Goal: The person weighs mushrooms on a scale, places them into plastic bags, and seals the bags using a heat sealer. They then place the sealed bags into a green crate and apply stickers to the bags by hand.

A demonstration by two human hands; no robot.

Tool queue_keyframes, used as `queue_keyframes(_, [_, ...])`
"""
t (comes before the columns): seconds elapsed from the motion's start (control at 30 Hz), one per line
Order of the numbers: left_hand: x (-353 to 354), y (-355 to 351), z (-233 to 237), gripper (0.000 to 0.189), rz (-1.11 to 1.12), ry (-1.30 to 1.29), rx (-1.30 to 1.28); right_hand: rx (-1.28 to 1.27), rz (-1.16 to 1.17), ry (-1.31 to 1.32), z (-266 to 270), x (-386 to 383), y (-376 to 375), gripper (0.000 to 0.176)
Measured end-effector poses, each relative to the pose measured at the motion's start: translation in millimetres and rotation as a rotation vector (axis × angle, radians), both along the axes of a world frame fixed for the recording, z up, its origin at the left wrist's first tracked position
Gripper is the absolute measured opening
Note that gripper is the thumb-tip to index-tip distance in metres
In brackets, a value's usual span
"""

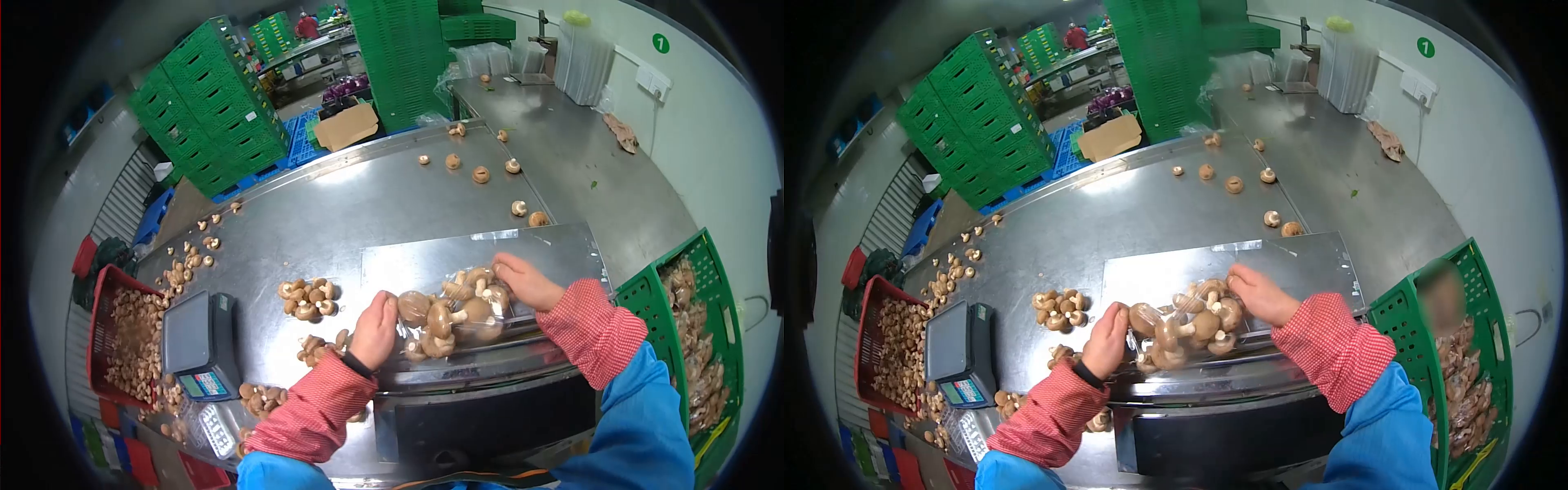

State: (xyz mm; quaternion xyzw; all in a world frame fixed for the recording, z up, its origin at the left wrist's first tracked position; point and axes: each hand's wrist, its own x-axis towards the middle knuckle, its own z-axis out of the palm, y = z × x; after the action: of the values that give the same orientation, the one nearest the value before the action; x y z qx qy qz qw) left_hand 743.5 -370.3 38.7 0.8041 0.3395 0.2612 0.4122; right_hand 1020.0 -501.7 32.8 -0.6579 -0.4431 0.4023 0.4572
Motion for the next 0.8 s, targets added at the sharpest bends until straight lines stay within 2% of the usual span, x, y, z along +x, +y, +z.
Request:
queue_keyframes(0.07, [7, 2, -6, 0.026, 0.107, 0.061, 0.053, 0.091, -0.156, 0.106, -10, -16, -4, 0.021])
queue_keyframes(0.1, [14, 3, -6, 0.027, 0.128, -0.006, -0.005, 0.089, -0.229, 0.204, -7, -22, -6, 0.021])
queue_keyframes(0.13, [18, -1, -5, 0.027, 0.132, -0.036, 0.042, 0.086, -0.304, 0.305, -4, -26, -8, 0.02])
queue_keyframes(0.2, [15, -16, 1, 0.027, 0.112, -0.119, -0.057, 0.063, -0.301, 0.289, 14, -35, -36, 0.019])
queue_keyframes(0.3, [-13, -55, 21, 0.026, 0.087, -0.14, -0.414, 0.096, -0.303, 0.272, 38, -68, -91, 0.018])
queue_keyframes(0.33, [-27, -73, 30, 0.026, 0.087, -0.081, -0.283, 0.117, -0.296, 0.243, 38, -81, -111, 0.018])
queue_keyframes(0.37, [-43, -86, 11, 0.025, 0.071, -0.135, -0.155, 0.127, -0.287, 0.205, 37, -94, -129, 0.017])
queue_keyframes(0.43, [-70, -125, 30, 0.02, 0.038, -0.009, -0.236, 0.078, -0.277, 0.088, 37, -120, -162, 0.015])
queue_keyframes(0.5, [-83, -148, -1, 0.018, 0.091, -0.035, -0.202, 0.03, -0.287, -0.099, 27, -142, -181, 0.015])
queue_keyframes(0.6, [-96, -164, -40, 0.016, 0.144, 0.124, -0.114, -0.049, -0.297, -0.174, -26, -152, -197, 0.018])
queue_keyframes(0.63, [-98, -164, -45, 0.016, 0.137, 0.175, -0.04, -0.077, -0.269, -0.189, -33, -152, -201, 0.013])
queue_keyframes(0.73, [-107, -169, -36, 0.017, 0.128, 0.321, -0.003, -0.025, -0.367, 0.268, -40, -146, -213, 0.006])
queue_keyframes(0.77, [-113, -170, -46, 0.018, 0.136, 0.299, 0.041, -0.007, -0.391, 0.37, -36, -142, -218, 0.006])
queue_keyframes(0.8, [-116, -174, -47, 0.018, 0.178, 0.248, -0.105, -0.043, -0.389, 0.335, -27, -139, -224, 0.005])
